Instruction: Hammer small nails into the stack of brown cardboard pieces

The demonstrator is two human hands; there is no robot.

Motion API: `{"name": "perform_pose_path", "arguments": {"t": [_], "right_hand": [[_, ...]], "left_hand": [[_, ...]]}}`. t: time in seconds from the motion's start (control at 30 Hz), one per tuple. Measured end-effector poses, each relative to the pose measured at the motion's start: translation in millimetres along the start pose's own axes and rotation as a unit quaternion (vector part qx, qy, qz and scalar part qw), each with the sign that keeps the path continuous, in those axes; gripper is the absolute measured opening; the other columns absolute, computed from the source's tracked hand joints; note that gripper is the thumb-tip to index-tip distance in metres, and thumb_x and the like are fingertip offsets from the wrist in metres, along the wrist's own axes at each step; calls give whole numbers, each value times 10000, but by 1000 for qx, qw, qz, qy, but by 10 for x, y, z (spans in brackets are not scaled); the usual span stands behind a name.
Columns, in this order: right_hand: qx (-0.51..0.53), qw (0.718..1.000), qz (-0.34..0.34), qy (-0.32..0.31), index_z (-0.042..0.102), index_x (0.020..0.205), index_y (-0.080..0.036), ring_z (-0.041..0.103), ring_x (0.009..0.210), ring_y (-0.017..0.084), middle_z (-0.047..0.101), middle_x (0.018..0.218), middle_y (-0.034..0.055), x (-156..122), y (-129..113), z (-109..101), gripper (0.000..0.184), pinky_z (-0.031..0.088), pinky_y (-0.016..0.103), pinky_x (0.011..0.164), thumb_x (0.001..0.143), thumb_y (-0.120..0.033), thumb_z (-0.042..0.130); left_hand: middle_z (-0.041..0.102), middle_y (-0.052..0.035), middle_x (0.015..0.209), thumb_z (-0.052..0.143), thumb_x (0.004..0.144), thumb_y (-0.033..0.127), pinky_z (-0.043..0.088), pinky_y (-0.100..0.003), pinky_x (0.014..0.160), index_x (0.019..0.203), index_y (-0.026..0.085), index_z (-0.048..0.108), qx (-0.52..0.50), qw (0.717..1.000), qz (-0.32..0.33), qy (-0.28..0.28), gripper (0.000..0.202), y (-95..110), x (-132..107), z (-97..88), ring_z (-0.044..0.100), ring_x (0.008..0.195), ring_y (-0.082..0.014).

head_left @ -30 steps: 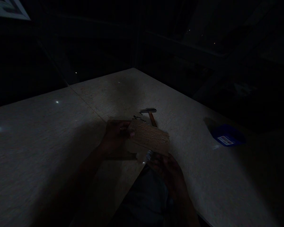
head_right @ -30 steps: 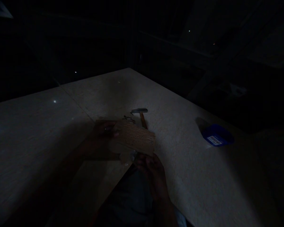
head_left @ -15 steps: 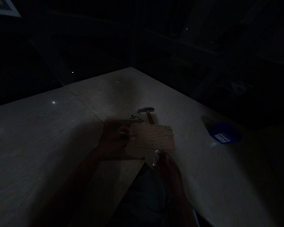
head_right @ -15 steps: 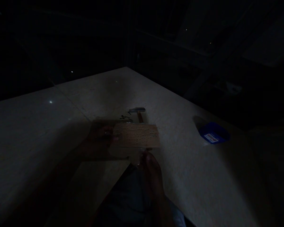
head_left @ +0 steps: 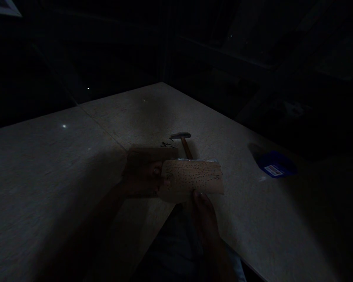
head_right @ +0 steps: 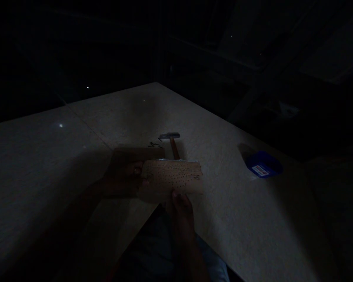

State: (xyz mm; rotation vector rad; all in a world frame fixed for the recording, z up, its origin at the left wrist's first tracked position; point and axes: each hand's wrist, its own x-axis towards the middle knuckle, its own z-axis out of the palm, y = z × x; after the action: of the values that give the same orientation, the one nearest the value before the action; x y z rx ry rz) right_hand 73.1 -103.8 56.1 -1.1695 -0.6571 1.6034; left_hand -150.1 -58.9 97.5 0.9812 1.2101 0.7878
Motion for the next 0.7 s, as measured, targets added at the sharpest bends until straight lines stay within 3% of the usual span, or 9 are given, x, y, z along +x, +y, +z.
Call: {"name": "perform_pose_path", "arguments": {"t": [0.17,0.3,0.4,0.47,0.53,0.6,0.7], "right_hand": [[35,998,45,11,725,867,-192,695,791,219,746,845,42,12,-29,14,379,549,324,735,648,-461,879],[-33,999,10,35,722,869,-199,692,834,248,735,811,43,36,-21,-49,382,553,348,733,670,-504,837],[-88,995,-22,42,726,922,-216,680,913,280,740,860,63,69,-31,-171,355,556,390,760,743,-520,760],[-143,987,-53,51,727,941,-234,662,975,304,740,916,73,103,-48,-287,338,551,420,797,732,-497,763],[-265,953,-126,71,730,947,-245,644,1013,334,734,958,80,151,-57,-420,364,539,455,836,662,-458,804],[-352,915,-180,80,731,978,-221,630,1028,366,722,991,106,208,-45,-556,444,514,498,886,589,-410,831],[-453,856,-239,67,721,1062,-159,629,1029,387,709,1043,161,290,9,-737,505,501,531,905,630,-414,773]], "left_hand": [[702,-35,830,854,613,487,562,-291,593,905,185,648,14,999,13,30,468,-2,51,6,688,729,-202],[702,-31,787,801,652,553,558,-302,601,879,190,646,14,995,53,81,456,1,90,-113,673,671,-183],[729,-55,842,778,679,498,562,-329,691,857,194,656,69,973,109,190,373,59,39,-321,692,760,-216],[737,-61,890,742,714,443,548,-333,761,857,208,660,165,931,131,297,287,91,-26,-487,696,854,-245],[738,-75,934,708,741,420,527,-339,801,924,216,659,269,880,112,375,278,95,-86,-635,691,923,-276],[732,-104,1005,694,749,429,513,-344,804,1033,210,642,335,846,74,408,362,67,-119,-737,685,963,-300],[715,-139,1072,718,718,448,503,-328,781,1085,191,621,346,848,56,398,459,-3,-113,-795,678,989,-309]]}}
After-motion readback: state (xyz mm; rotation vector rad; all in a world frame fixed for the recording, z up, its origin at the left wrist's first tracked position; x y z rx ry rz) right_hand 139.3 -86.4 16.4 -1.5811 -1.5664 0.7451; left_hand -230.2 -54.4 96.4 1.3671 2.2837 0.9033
